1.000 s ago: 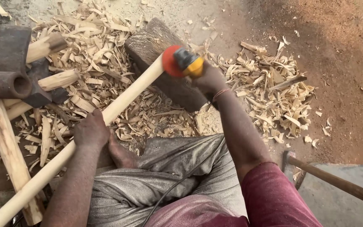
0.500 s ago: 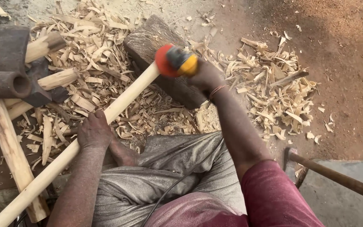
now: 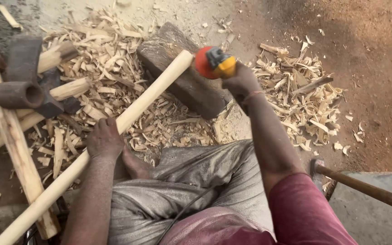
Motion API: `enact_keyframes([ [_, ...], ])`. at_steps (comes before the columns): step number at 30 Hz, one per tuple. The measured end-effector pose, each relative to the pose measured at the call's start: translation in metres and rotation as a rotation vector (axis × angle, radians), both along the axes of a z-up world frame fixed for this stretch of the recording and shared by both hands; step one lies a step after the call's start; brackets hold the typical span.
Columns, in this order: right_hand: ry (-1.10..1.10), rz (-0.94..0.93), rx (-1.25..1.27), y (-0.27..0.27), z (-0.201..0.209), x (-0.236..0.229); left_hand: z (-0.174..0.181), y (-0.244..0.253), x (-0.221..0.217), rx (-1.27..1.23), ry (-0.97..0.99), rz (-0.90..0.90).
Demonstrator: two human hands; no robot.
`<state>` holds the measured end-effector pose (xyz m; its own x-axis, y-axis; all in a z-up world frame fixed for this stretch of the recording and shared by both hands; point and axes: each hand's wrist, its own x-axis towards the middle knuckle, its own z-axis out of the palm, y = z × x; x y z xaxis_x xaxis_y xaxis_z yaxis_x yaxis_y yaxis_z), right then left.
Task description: Shaping and sanding wooden axe handles using an angle grinder and manual tools.
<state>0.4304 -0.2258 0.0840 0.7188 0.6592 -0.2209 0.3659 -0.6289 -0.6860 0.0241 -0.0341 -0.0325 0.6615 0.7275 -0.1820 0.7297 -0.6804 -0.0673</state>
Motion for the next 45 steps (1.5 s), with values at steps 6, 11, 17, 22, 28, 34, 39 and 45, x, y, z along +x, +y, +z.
enact_keyframes([
  [6, -0.105, 0.004, -0.111, -0.034, 0.008, -0.027, 0.038, -0.019, 0.002, -0.328, 0.059, 0.105],
  [11, -0.012, 0.23, -0.318, 0.003, 0.035, -0.121, 0.026, -0.02, 0.003, -0.428, 0.011, 0.202],
  [17, -0.148, 0.51, -0.355, 0.011, -0.03, -0.125, 0.031, -0.015, 0.004, -0.478, -0.007, 0.225],
  [22, -0.084, 0.242, -0.016, -0.003, -0.035, -0.037, 0.045, -0.012, 0.01, -0.514, 0.001, 0.272],
  [28, -0.233, 0.337, -0.067, 0.011, -0.014, -0.094, 0.051, -0.007, 0.005, -0.53, -0.052, 0.255],
  [34, -0.303, 0.489, -0.254, 0.023, -0.021, -0.128, 0.032, 0.009, 0.006, -0.571, -0.086, 0.204],
  [39, -0.182, 0.224, -0.057, 0.011, -0.005, -0.062, 0.036, 0.013, 0.007, -0.693, -0.048, 0.259],
  [45, -0.102, 0.175, -0.211, 0.024, 0.014, -0.097, 0.042, 0.017, 0.009, -0.722, -0.016, 0.269],
])
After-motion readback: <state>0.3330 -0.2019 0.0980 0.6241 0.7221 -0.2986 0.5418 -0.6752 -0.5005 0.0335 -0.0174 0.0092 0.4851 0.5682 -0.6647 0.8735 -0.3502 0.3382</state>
